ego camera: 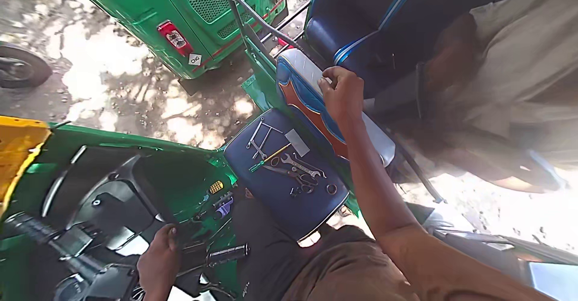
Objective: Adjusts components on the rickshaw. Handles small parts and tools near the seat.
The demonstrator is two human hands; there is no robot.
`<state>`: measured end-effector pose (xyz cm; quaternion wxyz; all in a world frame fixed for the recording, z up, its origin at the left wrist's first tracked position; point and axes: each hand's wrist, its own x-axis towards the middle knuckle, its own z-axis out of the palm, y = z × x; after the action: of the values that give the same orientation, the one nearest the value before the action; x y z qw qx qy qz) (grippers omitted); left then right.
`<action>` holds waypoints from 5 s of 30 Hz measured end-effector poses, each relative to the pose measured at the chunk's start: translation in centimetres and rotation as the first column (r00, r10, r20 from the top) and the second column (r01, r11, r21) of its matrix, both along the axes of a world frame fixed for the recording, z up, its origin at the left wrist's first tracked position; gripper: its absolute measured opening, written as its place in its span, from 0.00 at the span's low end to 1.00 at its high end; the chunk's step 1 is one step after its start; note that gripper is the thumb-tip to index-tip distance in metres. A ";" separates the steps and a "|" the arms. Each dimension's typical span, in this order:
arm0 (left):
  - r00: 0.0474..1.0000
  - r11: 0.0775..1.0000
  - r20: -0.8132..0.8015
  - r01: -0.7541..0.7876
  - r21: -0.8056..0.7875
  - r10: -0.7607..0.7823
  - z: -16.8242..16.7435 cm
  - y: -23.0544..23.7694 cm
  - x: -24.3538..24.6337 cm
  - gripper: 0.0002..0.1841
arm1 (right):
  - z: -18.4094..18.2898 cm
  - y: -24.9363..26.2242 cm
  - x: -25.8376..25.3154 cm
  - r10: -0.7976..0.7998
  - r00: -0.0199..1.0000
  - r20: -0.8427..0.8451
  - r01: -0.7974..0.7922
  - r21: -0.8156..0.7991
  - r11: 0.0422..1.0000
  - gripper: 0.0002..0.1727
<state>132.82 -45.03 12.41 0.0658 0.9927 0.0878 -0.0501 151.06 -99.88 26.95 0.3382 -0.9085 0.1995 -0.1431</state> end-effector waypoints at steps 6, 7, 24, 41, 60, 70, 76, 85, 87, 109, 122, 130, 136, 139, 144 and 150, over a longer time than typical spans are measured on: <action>0.998 0.998 0.049 0.037 -0.058 -0.034 -0.5 0.7 0.1 0.18 | -2.1 -3.4 2.3 0.057 0.988 -0.143 -0.062 -0.035 0.997 0.19; 0.998 0.997 0.050 0.041 -0.067 -0.037 -0.5 0.8 0.0 0.17 | -2.5 -3.3 2.3 0.056 0.989 -0.136 -0.062 -0.039 0.997 0.18; 0.867 -0.045 -0.149 -0.145 -0.988 0.476 4.7 -13.0 -0.8 0.17 | -3.9 12.9 -7.5 0.556 0.819 0.145 -0.445 0.772 0.454 0.08; 0.900 -0.610 -0.304 -0.056 -0.791 0.312 5.8 -18.9 -4.1 0.23 | -7.9 22.2 -14.7 0.773 0.633 0.042 -0.412 0.863 0.291 0.06; 0.931 -0.534 -0.230 -0.046 -0.844 0.284 5.3 -21.7 -5.4 0.21 | -7.9 19.1 -16.4 0.684 0.729 0.022 -0.344 0.876 0.339 0.07; 0.878 -0.240 -0.378 -0.316 -0.918 0.292 -0.4 -23.2 -3.3 0.16 | -9.5 11.7 -9.8 0.362 0.926 -0.104 -0.076 0.889 0.452 0.11; 0.892 0.150 -0.415 -0.441 -0.885 0.179 -8.6 -24.6 1.1 0.13 | -16.2 8.7 -9.2 0.207 0.952 -0.227 0.133 0.911 0.389 0.14; 0.898 0.710 -0.427 -0.369 -0.600 0.105 -17.3 -25.8 5.7 0.20 | -27.9 8.5 -13.3 0.243 0.820 -0.518 0.263 0.718 0.644 0.11; 0.909 0.702 -0.405 -0.352 -0.619 0.099 -18.2 -26.0 5.8 0.18 | -29.1 8.9 -12.3 0.249 0.807 -0.536 0.228 0.672 0.705 0.11; 0.950 0.871 -0.305 -0.204 -0.446 0.067 -14.7 -24.6 5.4 0.26 | -33.3 16.9 -12.4 0.548 0.560 -0.622 -0.549 0.217 0.807 0.12; 0.995 0.861 0.094 0.078 -0.503 -0.035 -2.2 -20.5 -2.8 0.18 | -32.0 14.6 -14.9 0.518 0.693 -0.501 -0.404 0.326 0.855 0.22; 0.943 0.958 0.333 0.079 -0.276 0.018 1.7 -11.6 -6.4 0.16 | -17.1 11.5 -13.6 0.360 0.924 -0.132 -0.267 0.454 0.850 0.16; 0.970 0.977 0.156 0.198 -0.075 -0.185 -2.1 -9.9 -5.9 0.17 | -2.6 7.5 -9.4 0.208 0.899 0.387 -0.298 0.191 0.935 0.16; 0.975 0.972 0.028 0.220 -0.085 -0.218 -2.3 -11.9 -5.8 0.16 | 0.0 3.8 -7.0 0.089 0.869 0.486 -0.072 -0.054 0.996 0.16; 0.976 0.965 -0.053 0.201 -0.166 -0.212 -3.2 -12.0 -5.3 0.17 | -0.1 -1.8 -3.9 -0.139 0.990 -0.028 0.126 -0.263 0.957 0.34; 0.978 0.988 -0.177 0.091 -0.121 -0.112 -3.0 -12.4 -4.5 0.20 | -2.4 -2.7 -1.5 -0.064 0.929 -0.365 0.010 -0.149 0.989 0.47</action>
<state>128.33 -57.39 9.40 0.1106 0.9818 0.0396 -0.1493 149.58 -102.60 24.52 0.2251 -0.9374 0.2657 0.0094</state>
